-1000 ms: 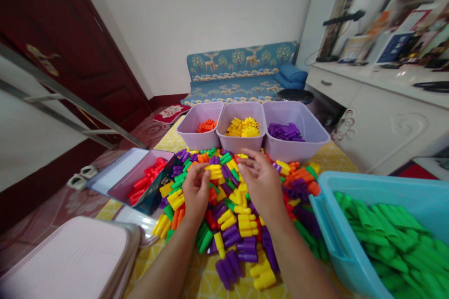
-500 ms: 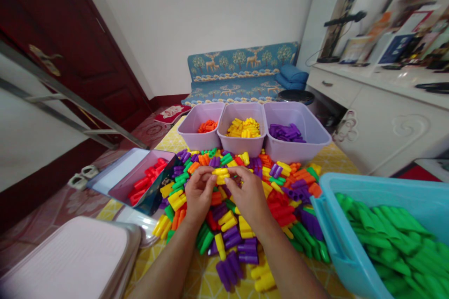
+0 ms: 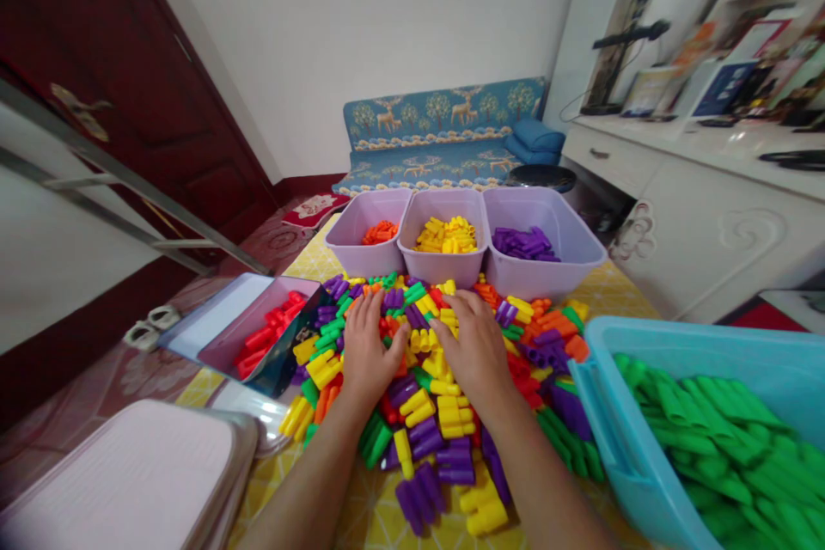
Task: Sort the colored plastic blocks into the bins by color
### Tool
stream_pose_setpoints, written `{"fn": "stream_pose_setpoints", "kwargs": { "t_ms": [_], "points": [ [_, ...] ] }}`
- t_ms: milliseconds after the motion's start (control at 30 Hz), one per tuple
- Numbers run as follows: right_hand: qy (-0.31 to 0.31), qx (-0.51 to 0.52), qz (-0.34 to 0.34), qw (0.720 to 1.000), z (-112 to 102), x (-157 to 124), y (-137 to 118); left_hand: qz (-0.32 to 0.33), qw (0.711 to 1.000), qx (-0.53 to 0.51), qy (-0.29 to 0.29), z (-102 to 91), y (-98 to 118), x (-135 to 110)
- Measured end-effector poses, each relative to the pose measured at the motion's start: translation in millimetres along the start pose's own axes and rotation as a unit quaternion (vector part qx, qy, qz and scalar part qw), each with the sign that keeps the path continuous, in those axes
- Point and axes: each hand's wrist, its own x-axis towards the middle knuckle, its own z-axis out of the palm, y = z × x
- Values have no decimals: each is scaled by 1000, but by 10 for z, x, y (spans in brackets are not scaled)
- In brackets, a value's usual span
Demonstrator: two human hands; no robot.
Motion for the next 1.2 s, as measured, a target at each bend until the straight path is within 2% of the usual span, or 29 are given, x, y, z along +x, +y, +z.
{"fn": "stream_pose_setpoints", "kwargs": {
  "t_ms": [133, 267, 433, 533, 700, 867, 967, 1067, 1200],
  "points": [
    [-67, -27, 11, 997, 67, -16, 88, 17, 999, 2, -43, 3, 15, -12],
    [-128, -41, -21, 991, 56, -43, 37, 41, 996, -21, -70, -25, 53, 5],
    [-129, 60, -50, 989, 62, -63, -80, 43, 993, -33, -103, -27, 28, 7],
    [-107, 117, -52, 986, 100, -69, -116, 41, 993, -66, -92, -11, -4, -9],
    [-72, 130, -39, 988, 66, -51, -153, 57, 989, -119, -67, -15, 6, -34],
    [-105, 198, -4, 975, -9, -28, -156, 66, 973, -205, -83, -98, 66, -14],
    [-128, 228, 25, 965, -15, -33, -174, 32, 961, -263, -81, -103, 68, -7],
    [-146, 224, 39, 963, -17, -54, -228, -38, 955, -291, -54, -67, 34, -10],
    [-196, 192, 20, 961, -65, -81, -306, -121, 939, -320, 29, -47, -32, 16]
  ]
}}
